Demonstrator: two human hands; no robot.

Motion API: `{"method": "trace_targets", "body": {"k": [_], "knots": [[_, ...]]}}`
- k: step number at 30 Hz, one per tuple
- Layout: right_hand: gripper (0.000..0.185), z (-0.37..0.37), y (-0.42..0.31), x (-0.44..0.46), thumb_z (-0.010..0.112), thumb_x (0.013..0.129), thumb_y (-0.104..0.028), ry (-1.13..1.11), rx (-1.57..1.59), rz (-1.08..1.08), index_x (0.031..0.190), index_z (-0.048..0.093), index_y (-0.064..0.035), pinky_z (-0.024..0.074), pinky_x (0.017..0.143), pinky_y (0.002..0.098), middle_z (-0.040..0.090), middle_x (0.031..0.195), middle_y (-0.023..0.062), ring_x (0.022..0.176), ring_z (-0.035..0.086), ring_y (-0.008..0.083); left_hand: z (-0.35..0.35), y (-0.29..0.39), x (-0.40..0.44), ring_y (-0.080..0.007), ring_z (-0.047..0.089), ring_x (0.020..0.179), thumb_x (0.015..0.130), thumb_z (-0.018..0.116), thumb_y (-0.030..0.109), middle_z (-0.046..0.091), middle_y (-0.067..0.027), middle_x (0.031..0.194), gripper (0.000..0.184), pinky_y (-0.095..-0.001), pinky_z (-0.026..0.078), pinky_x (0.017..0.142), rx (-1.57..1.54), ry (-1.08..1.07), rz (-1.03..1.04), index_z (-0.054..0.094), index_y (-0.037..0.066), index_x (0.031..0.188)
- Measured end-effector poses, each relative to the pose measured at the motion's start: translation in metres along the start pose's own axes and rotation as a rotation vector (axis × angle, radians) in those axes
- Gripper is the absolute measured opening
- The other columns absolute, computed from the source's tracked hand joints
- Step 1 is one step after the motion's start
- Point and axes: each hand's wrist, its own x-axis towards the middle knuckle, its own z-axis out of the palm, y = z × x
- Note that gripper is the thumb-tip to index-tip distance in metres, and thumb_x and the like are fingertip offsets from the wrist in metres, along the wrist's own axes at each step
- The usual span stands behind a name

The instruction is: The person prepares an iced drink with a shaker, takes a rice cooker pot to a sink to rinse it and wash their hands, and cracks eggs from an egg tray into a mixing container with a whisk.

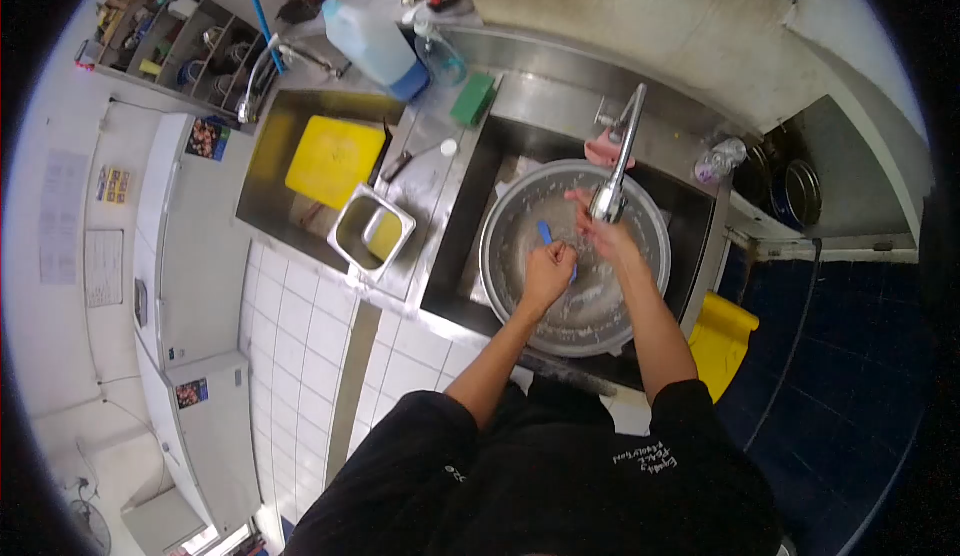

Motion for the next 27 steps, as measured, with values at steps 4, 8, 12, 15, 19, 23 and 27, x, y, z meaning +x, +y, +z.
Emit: {"method": "trace_targets", "body": {"k": [4, 8, 12, 15, 19, 23, 27], "knots": [[0.032, 0.027, -0.02, -0.015, 0.066, 0.112, -0.026, 0.103, 0.036, -0.065, 0.137, 0.068, -0.0053, 0.0557, 0.084, 0.0355, 0.053, 0.081, -0.0069, 0.067, 0.049, 0.0086, -0.005, -0.031, -0.023, -0.0207, 0.058, 0.061, 0.095, 0.076, 0.019, 0.059, -0.0192, 0.069, 0.025, -0.0421, 0.047, 0.062, 0.068, -0.077, 0.047, 0.065, -0.001, 0.086], [0.047, 0.021, -0.047, -0.044, 0.065, 0.11, -0.022, -0.299, 0.182, -0.169, 0.151, 0.059, 0.0008, 0.055, 0.109, 0.0458, 0.07, 0.122, 0.0107, 0.111, 0.068, 0.0213, -0.018, -0.014, -0.042, -0.0323, 0.078, 0.092, 0.093, 0.08, 0.016, 0.08, -0.0209, 0.109, 0.03, -0.0386, 0.059, 0.082, 0.019, -0.16, 0.199, 0.075, 0.004, 0.12], [0.067, -0.056, 0.027, -0.052, 0.075, 0.1, -0.019, 0.035, -0.524, -0.122, 0.16, 0.052, 0.0009, 0.0464, 0.124, 0.0535, 0.053, 0.163, 0.0285, 0.146, 0.058, 0.0446, -0.03, -0.045, -0.035, -0.0389, 0.076, 0.114, 0.096, 0.08, 0.022, 0.074, -0.0228, 0.133, 0.05, -0.0437, 0.06, 0.095, 0.189, -0.149, 0.372, 0.07, 0.008, 0.142], [0.057, -0.1, 0.127, -0.085, 0.077, 0.097, -0.017, 0.52, -1.961, -0.117, 0.15, 0.062, -0.0006, 0.0506, 0.117, 0.0485, 0.065, 0.147, 0.0309, 0.136, 0.066, 0.0429, -0.027, -0.143, -0.05, -0.0392, 0.077, 0.109, 0.097, 0.079, 0.028, 0.076, -0.0233, 0.126, 0.046, -0.0488, 0.061, 0.09, 0.574, -0.065, 0.508, 0.072, 0.009, 0.139], [0.027, -0.104, 0.094, -0.13, 0.08, 0.097, -0.019, 0.339, -1.468, 0.007, 0.118, 0.078, -0.0022, 0.0608, 0.093, 0.0447, 0.08, 0.112, 0.025, 0.108, 0.08, 0.0339, -0.07, -0.054, -0.035, -0.0346, 0.081, 0.099, 0.1, 0.079, 0.035, 0.082, -0.0195, 0.1, 0.033, -0.0449, 0.063, 0.088, 0.457, -0.417, -0.049, 0.082, 0.006, 0.117], [0.043, -0.034, -0.062, -0.163, 0.077, 0.104, -0.038, 0.423, -0.987, -0.093, 0.077, 0.071, -0.0057, 0.0511, 0.058, 0.0302, 0.066, 0.069, 0.0017, 0.064, 0.064, 0.0094, -0.114, 0.075, -0.035, -0.0228, 0.048, 0.047, 0.102, 0.077, 0.045, 0.059, -0.0171, 0.057, 0.056, -0.0425, 0.04, 0.052, 0.26, -0.068, 0.247, 0.073, -0.001, 0.069], [0.026, 0.04, -0.195, -0.261, 0.074, 0.108, -0.031, 0.121, -0.382, -0.309, 0.089, 0.066, -0.0152, 0.0322, 0.047, 0.02, 0.051, 0.071, -0.0091, 0.057, 0.045, 0.0003, -0.162, 0.186, -0.072, -0.0009, 0.034, 0.062, 0.107, 0.074, 0.025, 0.044, 0.0109, 0.063, 0.047, -0.0274, 0.024, 0.054, -0.243, -0.02, 0.253, 0.064, 0.005, 0.067]]}}
